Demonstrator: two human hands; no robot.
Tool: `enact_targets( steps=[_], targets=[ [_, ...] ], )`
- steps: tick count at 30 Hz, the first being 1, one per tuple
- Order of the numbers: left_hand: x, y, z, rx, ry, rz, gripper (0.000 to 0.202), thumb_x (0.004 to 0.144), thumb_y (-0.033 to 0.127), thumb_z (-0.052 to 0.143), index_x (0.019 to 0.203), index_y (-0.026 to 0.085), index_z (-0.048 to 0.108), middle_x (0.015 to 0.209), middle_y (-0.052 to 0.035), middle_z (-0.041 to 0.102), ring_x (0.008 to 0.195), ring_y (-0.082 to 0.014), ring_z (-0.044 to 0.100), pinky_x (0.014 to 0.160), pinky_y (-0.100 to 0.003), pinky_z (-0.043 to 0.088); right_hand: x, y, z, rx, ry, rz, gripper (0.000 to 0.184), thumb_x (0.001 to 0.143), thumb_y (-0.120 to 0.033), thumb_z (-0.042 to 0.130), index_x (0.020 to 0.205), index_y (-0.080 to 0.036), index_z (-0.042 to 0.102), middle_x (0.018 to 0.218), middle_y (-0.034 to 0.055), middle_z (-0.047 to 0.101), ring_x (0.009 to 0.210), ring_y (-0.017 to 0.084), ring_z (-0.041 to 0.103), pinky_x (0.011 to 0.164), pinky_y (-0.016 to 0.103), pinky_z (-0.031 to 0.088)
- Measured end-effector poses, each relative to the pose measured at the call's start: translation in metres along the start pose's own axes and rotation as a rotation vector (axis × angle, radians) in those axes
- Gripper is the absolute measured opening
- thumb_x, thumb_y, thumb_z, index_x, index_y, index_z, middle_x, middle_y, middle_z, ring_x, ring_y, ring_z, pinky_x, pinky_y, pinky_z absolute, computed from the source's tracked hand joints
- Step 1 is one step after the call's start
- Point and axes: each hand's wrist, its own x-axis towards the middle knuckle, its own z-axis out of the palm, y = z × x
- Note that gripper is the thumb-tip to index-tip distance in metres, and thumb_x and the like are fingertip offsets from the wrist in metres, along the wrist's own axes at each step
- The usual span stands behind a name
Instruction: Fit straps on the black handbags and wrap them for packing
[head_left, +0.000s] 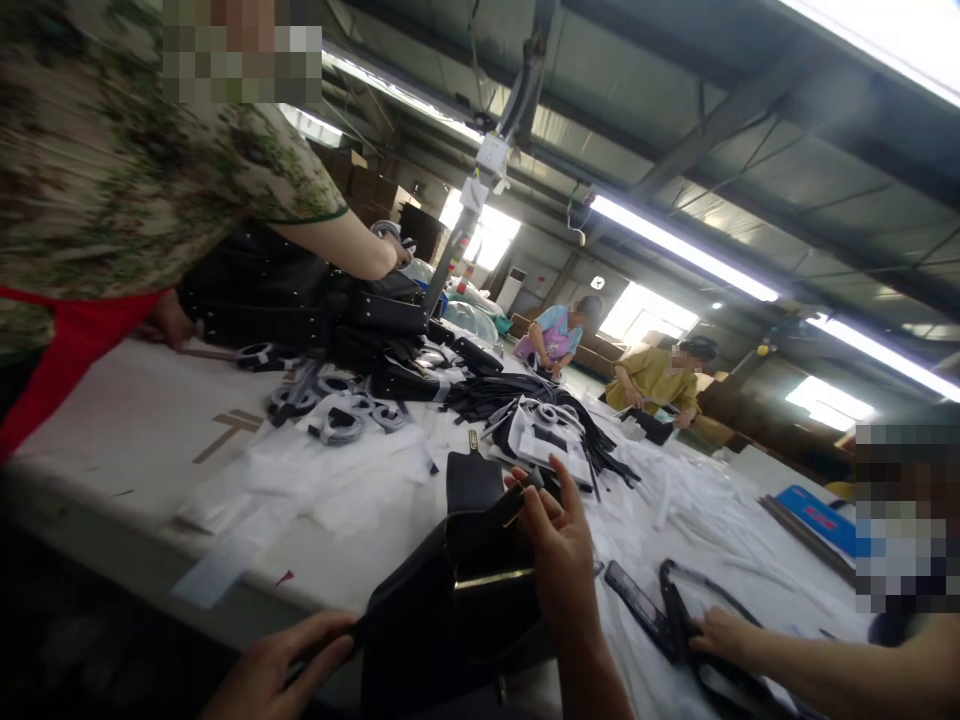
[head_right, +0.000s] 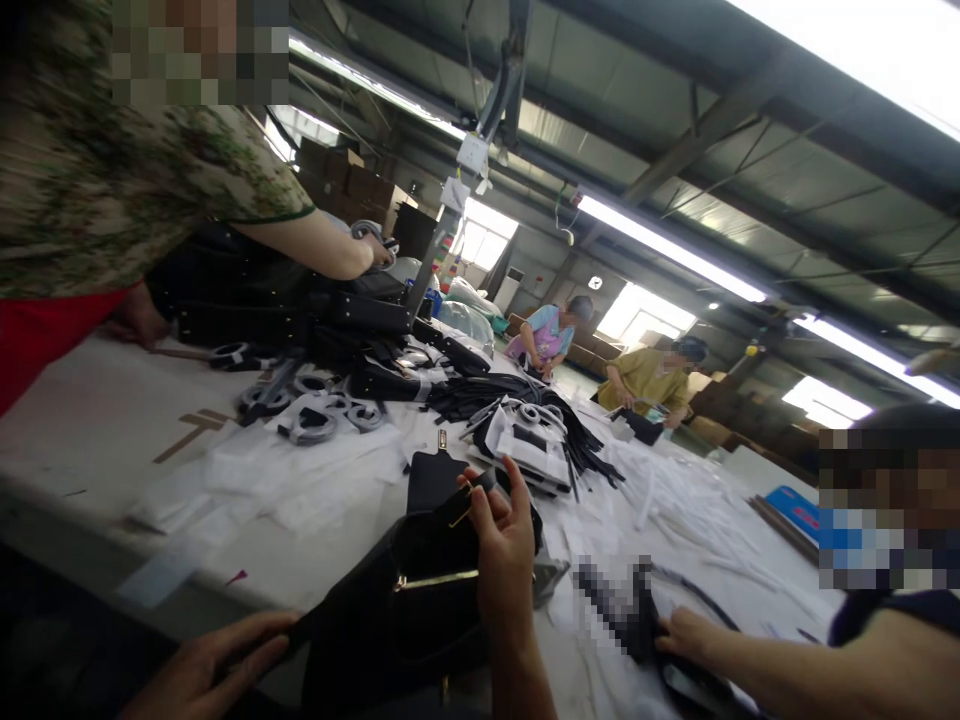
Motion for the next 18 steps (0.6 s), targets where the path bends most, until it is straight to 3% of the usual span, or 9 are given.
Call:
enact_targets(
  steps=[4, 5, 7, 10, 12, 14, 18],
  targets=[
    [0.023, 0.016, 0.015, -0.145, 0.007, 0.073, 0.029, 0.089, 0.05, 0.062, 0.103, 0.027, 0.071, 0.093, -0.0009, 0.078, 0.088, -0.025, 0.073, 0.082, -0.029, 0.055, -0.012, -0.007, -0.023, -0.248, -0.014, -0.029, 0.097, 0.084, -0.048, 0.074, 0.158, -0.028, 0.015, 0.115, 0.0099, 0.075, 0.098, 0.028, 0.074, 0.092, 0.049, 0.056],
    [0.027, 0.018, 0.018, -0.183, -0.001, 0.08, 0.027, 0.089, 0.048, 0.064, 0.102, 0.025, 0.07, 0.093, -0.0015, 0.077, 0.088, -0.0245, 0.072, 0.081, -0.029, 0.055, -0.019, -0.006, -0.027, -0.292, 0.02, -0.037, 0.094, 0.085, -0.05, 0.073, 0.157, -0.027, 0.017, 0.115, 0.0105, 0.075, 0.098, 0.028, 0.074, 0.091, 0.048, 0.057],
    [0.033, 0.02, 0.022, -0.262, -0.038, 0.072, 0.025, 0.088, 0.045, 0.067, 0.098, 0.022, 0.07, 0.092, -0.0022, 0.076, 0.087, -0.0237, 0.071, 0.079, -0.029, 0.054, -0.034, -0.003, -0.032, -0.39, 0.085, -0.038, 0.076, 0.086, -0.053, 0.069, 0.149, -0.023, 0.037, 0.111, 0.0108, 0.076, 0.095, 0.028, 0.074, 0.086, 0.042, 0.058],
    [0.035, 0.022, 0.021, -0.395, -0.126, 0.015, 0.031, 0.087, 0.049, 0.068, 0.097, 0.02, 0.071, 0.084, -0.0007, 0.074, 0.078, -0.0209, 0.069, 0.072, -0.027, 0.053, -0.057, 0.003, -0.026, -0.582, 0.012, -0.031, 0.043, 0.086, -0.057, 0.067, 0.108, -0.021, 0.069, 0.097, 0.0094, 0.078, 0.086, 0.027, 0.075, 0.077, 0.032, 0.059],
    [0.033, 0.024, 0.019, -0.436, -0.148, -0.017, 0.034, 0.089, 0.052, 0.066, 0.097, 0.019, 0.072, 0.081, 0.0001, 0.074, 0.076, -0.0201, 0.068, 0.07, -0.026, 0.051, -0.066, 0.005, -0.015, -0.641, -0.123, -0.043, 0.037, 0.085, -0.057, 0.067, 0.096, -0.022, 0.075, 0.094, 0.0084, 0.079, 0.085, 0.027, 0.075, 0.075, 0.029, 0.058],
    [0.031, 0.027, 0.016, -0.419, -0.146, -0.017, 0.033, 0.091, 0.05, 0.063, 0.099, 0.02, 0.073, 0.084, -0.0003, 0.075, 0.08, -0.021, 0.069, 0.073, -0.026, 0.051, -0.07, 0.006, -0.002, -0.648, -0.224, -0.06, 0.037, 0.085, -0.056, 0.066, 0.098, -0.023, 0.076, 0.093, 0.0076, 0.079, 0.085, 0.027, 0.075, 0.075, 0.028, 0.058],
    [0.028, 0.029, 0.013, -0.374, -0.122, 0.026, 0.024, 0.092, 0.041, 0.064, 0.101, 0.022, 0.074, 0.095, -0.0014, 0.078, 0.094, -0.0237, 0.07, 0.084, -0.028, 0.052, -0.06, 0.007, 0.017, -0.714, -0.261, -0.035, 0.041, 0.086, -0.059, 0.063, 0.095, -0.02, 0.076, 0.081, 0.0078, 0.078, 0.077, 0.027, 0.075, 0.069, 0.029, 0.059]
  ],
)
